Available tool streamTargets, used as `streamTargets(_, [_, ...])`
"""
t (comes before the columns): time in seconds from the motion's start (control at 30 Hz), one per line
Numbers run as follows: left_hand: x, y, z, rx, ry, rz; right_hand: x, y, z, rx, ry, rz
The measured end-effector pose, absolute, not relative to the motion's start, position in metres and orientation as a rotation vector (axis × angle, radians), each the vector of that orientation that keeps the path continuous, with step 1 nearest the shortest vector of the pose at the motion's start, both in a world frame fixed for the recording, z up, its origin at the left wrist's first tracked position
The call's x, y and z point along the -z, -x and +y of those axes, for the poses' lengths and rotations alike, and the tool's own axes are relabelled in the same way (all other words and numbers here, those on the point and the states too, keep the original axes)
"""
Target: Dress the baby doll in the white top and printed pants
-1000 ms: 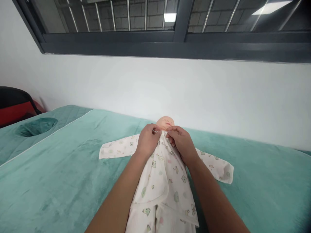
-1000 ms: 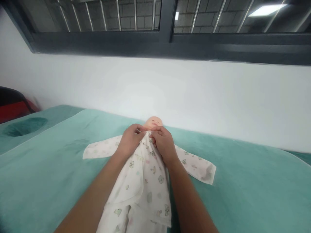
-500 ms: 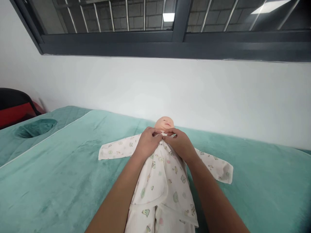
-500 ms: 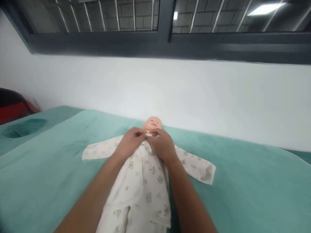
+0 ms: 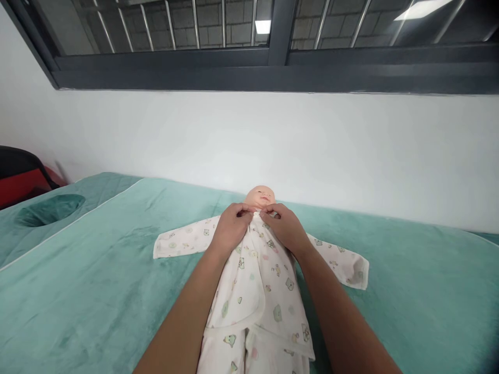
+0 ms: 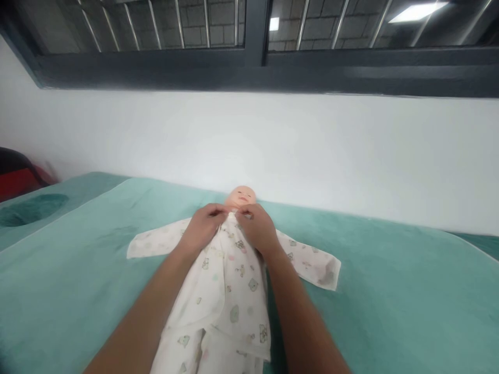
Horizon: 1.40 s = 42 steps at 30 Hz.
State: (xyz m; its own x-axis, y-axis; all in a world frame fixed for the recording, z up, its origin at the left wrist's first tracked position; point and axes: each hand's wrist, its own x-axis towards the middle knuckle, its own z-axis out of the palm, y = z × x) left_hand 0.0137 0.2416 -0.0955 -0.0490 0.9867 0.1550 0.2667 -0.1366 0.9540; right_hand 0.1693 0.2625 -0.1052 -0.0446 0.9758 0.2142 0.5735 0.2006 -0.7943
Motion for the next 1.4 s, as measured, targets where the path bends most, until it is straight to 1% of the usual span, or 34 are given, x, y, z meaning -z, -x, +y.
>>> streamTargets(0.33, [0.092,-0.019,0.239,-1.195,-1.573,1.407,0.113,-0.164,0.269,-0.528,1.54,-1.608])
streamTargets(0.63, [0.091,-0.021,0.238,-1.171,-1.62,1.437,0.114,-0.164,0.27,-0.544,1.6,-1.552])
streamTargets(0.83, [0.089,-0.017,0.237,-1.209,-1.46,1.384,0.11,-0.169,0.269,-0.577,1.511,-1.607])
streamTargets(0.97, [0.088,-0.014,0.229,-1.289,-1.316,1.364,0.102,-0.172,0.264,-0.675,1.445,-1.643])
streamTargets(1.13, [0.095,-0.006,0.208,-1.363,-1.262,1.41,0.078,-0.176,0.244,-0.685,1.451,-1.635])
streamTargets(1.27, [0.102,0.004,0.198,-1.248,-1.386,1.345,0.06,-0.17,0.22,-0.731,1.514,-1.947])
streamTargets(1.33, [0.104,0.008,0.198,-1.191,-1.439,1.301,0.057,-0.161,0.207,-0.639,1.624,-2.064])
streamTargets(1.4, [0.106,0.011,0.2,-1.179,-1.469,1.269,0.057,-0.149,0.195,-0.442,1.733,-2.121])
